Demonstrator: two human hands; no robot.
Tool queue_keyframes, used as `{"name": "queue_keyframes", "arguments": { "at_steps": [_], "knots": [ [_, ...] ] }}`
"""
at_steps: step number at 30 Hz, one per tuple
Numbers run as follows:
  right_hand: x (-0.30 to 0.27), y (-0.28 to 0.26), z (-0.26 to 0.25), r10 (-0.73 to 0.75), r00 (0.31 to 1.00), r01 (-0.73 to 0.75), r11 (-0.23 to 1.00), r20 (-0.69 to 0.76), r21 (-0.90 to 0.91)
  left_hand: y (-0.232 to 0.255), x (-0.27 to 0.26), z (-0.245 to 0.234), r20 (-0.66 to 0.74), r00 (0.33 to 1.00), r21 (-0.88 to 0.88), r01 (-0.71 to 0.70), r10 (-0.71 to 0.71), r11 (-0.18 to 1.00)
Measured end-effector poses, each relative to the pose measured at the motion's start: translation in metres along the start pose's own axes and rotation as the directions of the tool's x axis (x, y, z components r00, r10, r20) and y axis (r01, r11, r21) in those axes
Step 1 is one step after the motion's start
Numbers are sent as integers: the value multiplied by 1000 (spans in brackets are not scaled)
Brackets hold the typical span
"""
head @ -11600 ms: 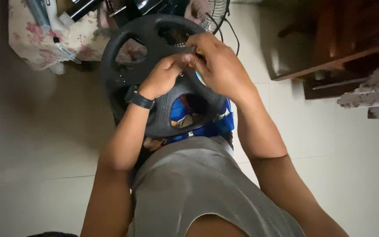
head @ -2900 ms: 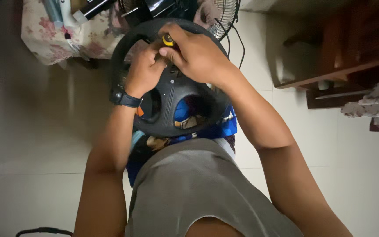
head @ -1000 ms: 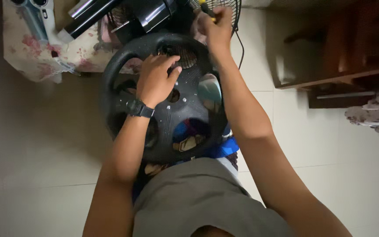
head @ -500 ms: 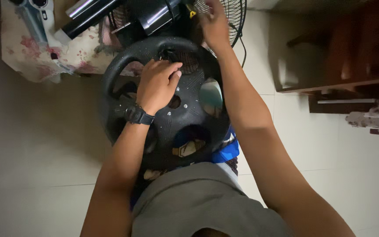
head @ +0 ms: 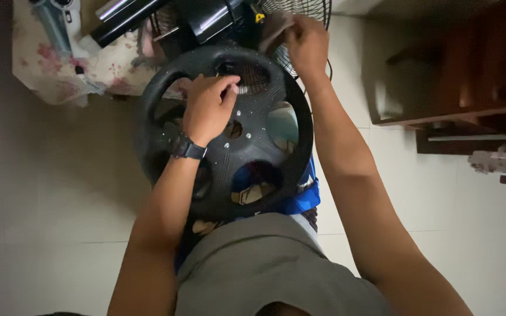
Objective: The person uses a screwdriver to tighten screws on a black plastic fan guard held on their lap, then wipes the guard with a cloth. The person works on multiple screw holes around the guard and finishes by cleaning its surface.
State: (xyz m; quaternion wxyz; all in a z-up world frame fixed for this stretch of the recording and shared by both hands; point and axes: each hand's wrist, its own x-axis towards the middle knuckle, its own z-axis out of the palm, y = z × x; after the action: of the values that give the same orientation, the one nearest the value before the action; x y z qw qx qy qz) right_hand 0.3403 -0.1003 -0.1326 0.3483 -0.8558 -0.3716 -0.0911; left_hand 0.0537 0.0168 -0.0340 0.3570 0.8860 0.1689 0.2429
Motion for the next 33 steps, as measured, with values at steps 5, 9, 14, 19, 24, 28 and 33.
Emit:
{"name": "queue_keyframes", "arguments": {
  "at_steps": [5, 9, 14, 19, 24, 28, 33],
  "knots": [
    [-13, -16, -38, 126, 980, -14, 821, -157, 570, -13, -3, 1, -83, 992, -41, 95, -98, 995],
    [-71, -42, -76, 300, 923, -72, 750, -241, 658, -26, -21, -9, -156, 986, 136, 85, -64, 987],
    [-171, -91, -104, 412, 903, -236, 713, -122, 660, -25, -41, -15, -25, 888, 55, 460, -459, 886],
    [-196, -131, -109, 20, 999, -29, 894, 25, 447, -7, -46, -14, 49, 852, 190, 504, -521, 842],
    [-186, -143, -107, -280, 907, 247, 959, 315, 142, 3, -52, -8, 17, 845, 243, 515, -535, 822],
    [-149, -130, -96, -183, 922, 153, 982, 341, 112, 0, -58, -7, -49, 902, 236, 428, -429, 872],
    [-163, -156, -98, -239, 925, 180, 960, 297, 213, 2, -55, -11, -59, 885, 263, 459, -461, 848]
  ]
}}
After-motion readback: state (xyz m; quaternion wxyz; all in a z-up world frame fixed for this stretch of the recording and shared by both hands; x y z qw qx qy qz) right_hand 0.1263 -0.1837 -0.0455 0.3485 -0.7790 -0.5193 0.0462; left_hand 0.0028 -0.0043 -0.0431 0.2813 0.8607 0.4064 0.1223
